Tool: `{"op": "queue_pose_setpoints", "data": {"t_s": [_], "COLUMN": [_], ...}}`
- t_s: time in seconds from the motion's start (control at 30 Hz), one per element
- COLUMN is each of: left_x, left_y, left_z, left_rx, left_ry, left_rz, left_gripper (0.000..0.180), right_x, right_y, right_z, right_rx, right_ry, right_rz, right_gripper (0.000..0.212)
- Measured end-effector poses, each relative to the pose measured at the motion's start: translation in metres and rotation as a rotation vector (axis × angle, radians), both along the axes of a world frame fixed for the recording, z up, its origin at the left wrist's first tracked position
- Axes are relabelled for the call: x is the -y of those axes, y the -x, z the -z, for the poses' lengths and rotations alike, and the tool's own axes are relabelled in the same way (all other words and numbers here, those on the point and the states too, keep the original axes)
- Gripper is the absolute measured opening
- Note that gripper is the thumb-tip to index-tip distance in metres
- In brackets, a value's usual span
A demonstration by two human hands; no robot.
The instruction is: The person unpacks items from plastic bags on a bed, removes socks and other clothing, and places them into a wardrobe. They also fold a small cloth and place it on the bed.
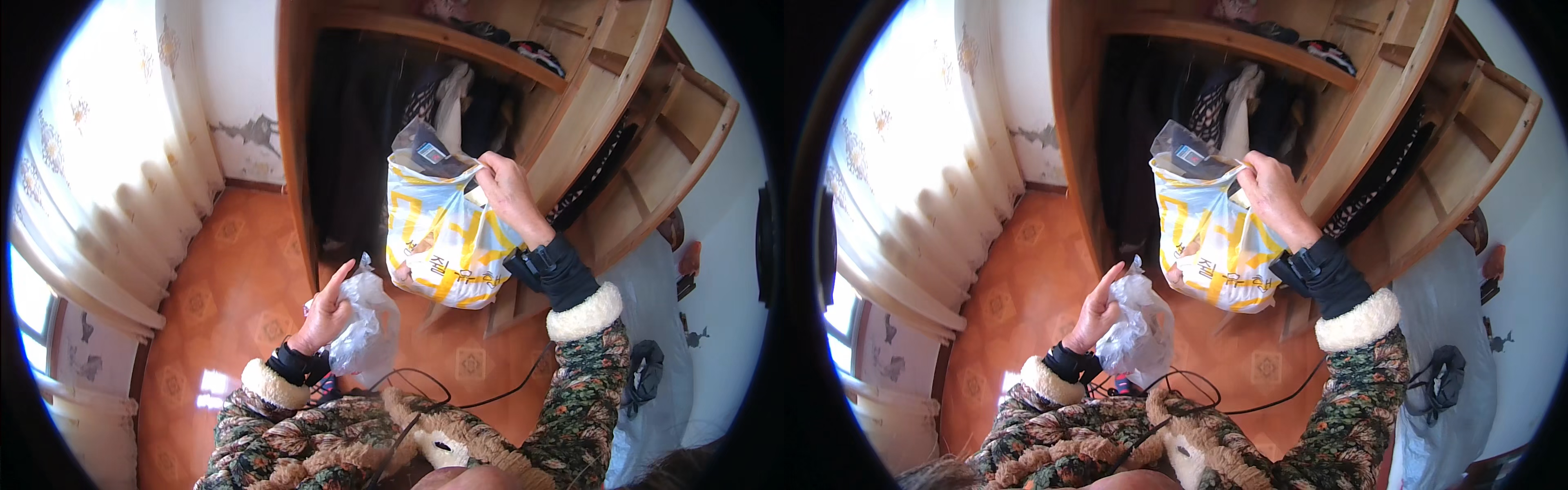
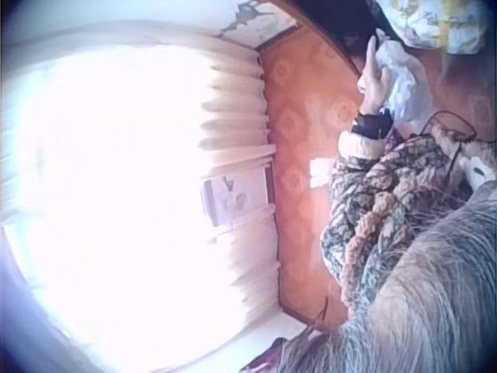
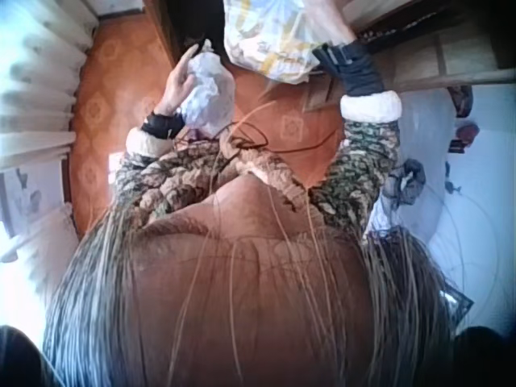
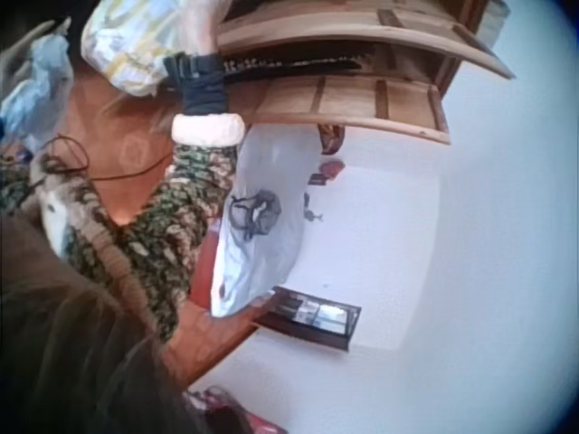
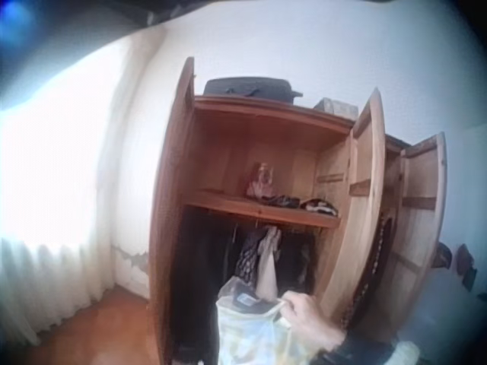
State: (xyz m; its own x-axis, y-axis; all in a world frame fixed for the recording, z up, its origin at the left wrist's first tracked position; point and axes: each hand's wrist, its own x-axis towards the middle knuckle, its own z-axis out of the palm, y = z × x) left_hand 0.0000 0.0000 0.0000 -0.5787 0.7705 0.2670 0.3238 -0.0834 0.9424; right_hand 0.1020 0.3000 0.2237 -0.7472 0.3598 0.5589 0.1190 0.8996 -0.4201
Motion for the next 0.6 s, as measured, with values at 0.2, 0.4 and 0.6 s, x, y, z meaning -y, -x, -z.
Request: {"op": "queue_pose_setpoints", "data": {"t_s": [0.2, 0.4, 0.6], "left_x": [0.053, 0.110, 0.170], "left_y": [-0.022, -0.006, 0.017], "left_z": [-0.011, 0.019, 0.034], "left_rx": [-0.202, -0.284, -0.317], "left_ry": [-0.040, 0.000, -0.127], "left_rz": [0.040, -0.030, -0.064], "left_gripper": [0.079, 0.080, 0.067], "right_x": [0.126, 0.227, 0.290], "right_y": [-0.002, 0.004, 0.030], "right_z": [0.087, 0.130, 0.147], "right_rx": [0.181, 0.398, 0.428], "right_ry": [0.259, 0.486, 0.778], "right_rz": [-0.236, -0.323, -0.438], "right_gripper": [0.017, 0.013, 0.013]}}
